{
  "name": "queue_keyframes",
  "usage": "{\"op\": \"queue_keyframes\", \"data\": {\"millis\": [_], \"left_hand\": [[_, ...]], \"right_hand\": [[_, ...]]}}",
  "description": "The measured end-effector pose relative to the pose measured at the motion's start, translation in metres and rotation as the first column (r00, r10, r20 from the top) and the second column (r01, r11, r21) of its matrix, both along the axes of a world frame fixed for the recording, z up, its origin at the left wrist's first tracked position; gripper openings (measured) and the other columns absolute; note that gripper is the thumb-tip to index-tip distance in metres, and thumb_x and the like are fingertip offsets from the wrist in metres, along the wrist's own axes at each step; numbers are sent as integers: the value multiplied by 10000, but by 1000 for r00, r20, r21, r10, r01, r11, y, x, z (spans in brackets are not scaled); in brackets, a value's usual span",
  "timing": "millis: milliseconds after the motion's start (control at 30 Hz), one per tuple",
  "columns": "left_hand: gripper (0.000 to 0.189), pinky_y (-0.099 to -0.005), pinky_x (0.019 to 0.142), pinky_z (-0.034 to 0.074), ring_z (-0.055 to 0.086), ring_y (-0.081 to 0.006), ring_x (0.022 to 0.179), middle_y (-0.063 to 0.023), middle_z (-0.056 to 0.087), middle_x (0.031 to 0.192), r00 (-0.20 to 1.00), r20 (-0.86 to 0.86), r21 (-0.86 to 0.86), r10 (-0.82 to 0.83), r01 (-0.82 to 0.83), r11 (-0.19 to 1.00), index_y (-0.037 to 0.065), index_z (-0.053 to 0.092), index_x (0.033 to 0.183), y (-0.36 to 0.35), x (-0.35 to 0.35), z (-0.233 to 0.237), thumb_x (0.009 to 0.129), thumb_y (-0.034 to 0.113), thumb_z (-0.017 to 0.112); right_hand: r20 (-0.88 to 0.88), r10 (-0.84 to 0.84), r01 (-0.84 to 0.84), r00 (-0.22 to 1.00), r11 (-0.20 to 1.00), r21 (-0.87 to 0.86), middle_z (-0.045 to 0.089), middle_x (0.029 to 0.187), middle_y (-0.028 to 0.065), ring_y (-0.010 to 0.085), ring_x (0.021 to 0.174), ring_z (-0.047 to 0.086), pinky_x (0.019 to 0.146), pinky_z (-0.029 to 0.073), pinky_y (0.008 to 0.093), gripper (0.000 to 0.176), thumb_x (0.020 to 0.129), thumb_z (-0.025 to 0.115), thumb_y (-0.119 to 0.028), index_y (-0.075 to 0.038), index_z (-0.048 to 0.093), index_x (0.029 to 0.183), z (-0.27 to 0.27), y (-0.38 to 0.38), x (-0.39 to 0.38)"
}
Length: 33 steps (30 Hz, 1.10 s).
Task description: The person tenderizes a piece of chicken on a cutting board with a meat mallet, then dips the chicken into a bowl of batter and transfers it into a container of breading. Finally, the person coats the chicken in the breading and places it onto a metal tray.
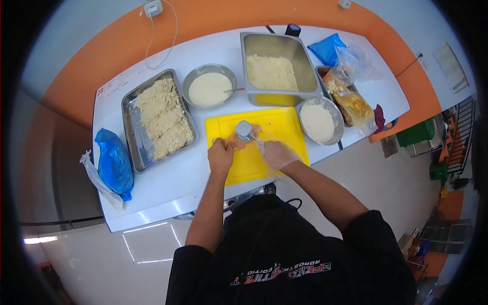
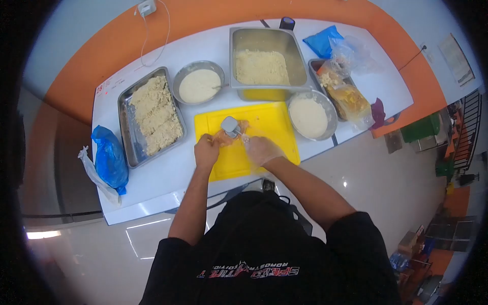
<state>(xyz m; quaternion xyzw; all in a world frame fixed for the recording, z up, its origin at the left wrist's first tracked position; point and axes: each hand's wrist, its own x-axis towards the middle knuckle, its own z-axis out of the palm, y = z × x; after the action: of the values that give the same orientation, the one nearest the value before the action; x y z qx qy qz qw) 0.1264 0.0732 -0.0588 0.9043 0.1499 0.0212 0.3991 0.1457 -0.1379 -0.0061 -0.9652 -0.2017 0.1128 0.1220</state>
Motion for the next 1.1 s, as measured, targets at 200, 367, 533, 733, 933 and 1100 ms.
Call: {"op": "queue_keyframes", "data": {"millis": [200, 367, 533, 733, 933, 1100], "left_hand": [[252, -412, 672, 581, 755, -316, 701, -207, 751, 848, 999, 37, -61, 23, -21, 998, 1, 684, 1033, 6, 12, -24, 928, 228, 705], [240, -385, 602, 565, 738, -267, 604, -189, 748, 789, 990, 141, 16, 20, -22, 1000, -1, 671, 1066, 6, 7, -33, 948, 208, 678], [215, -369, 597, 567, 741, -249, 609, -169, 748, 780, 996, 72, -108, 50, -42, 993, -8, 676, 1040, 10, 7, -27, 944, 184, 674], [162, -435, 695, 583, 750, -354, 742, -171, 747, 768, 997, -2, -189, 76, -75, 979, 21, 691, 987, 7, -3, -3, 936, 171, 661], [185, -433, 802, 559, 718, -347, 916, -186, 717, 982, 993, 45, -98, 105, -100, 990, 30, 653, 1104, 1, -23, 3, 931, 93, 639], [522, -514, 1076, 403, 510, -417, 1308, -233, 568, 1364, 943, 332, 148, -5, -47, 988, -19, 503, 1385, -34, -26, 8, 870, 0, 582]], "right_hand": [[28, 95, -95, 995, 995, 20, 723, 936, 273, 449, 876, 712, 793, 565, 540, 322, 960, 515, -232, -3, 741, 971, 20, 4, 8], [-109, -167, 182, 980, 974, 138, 722, 920, 270, 442, 854, 715, 776, 566, 537, 325, 966, 496, -221, -2, 736, 975, -17, 12, -8], [1, -98, 97, 995, 982, 164, 726, 909, 261, 428, 827, 723, 759, 571, 528, 350, 988, 477, -234, 19, 719, 961, 23, 14, -19], [17, 147, -148, 989, 983, 110, 724, 912, 265, 424, 818, 719, 747, 564, 540, 317, 975, 504, -216, 35, 698, 994, -4, 12, -21], [-13, 22, -21, 1000, 994, 107, 716, 884, 236, 429, 807, 704, 754, 556, 545, 288, 992, 487, -204, -6, 695, 1019, -10, -1, -37], [-11, -14, 16, 1000, 986, 165, 698, 934, 289, 459, 863, 685, 789, 543, 548, 346, 1050, 420, -226, 1, 668, 1129, 1, -13, -26]]}}
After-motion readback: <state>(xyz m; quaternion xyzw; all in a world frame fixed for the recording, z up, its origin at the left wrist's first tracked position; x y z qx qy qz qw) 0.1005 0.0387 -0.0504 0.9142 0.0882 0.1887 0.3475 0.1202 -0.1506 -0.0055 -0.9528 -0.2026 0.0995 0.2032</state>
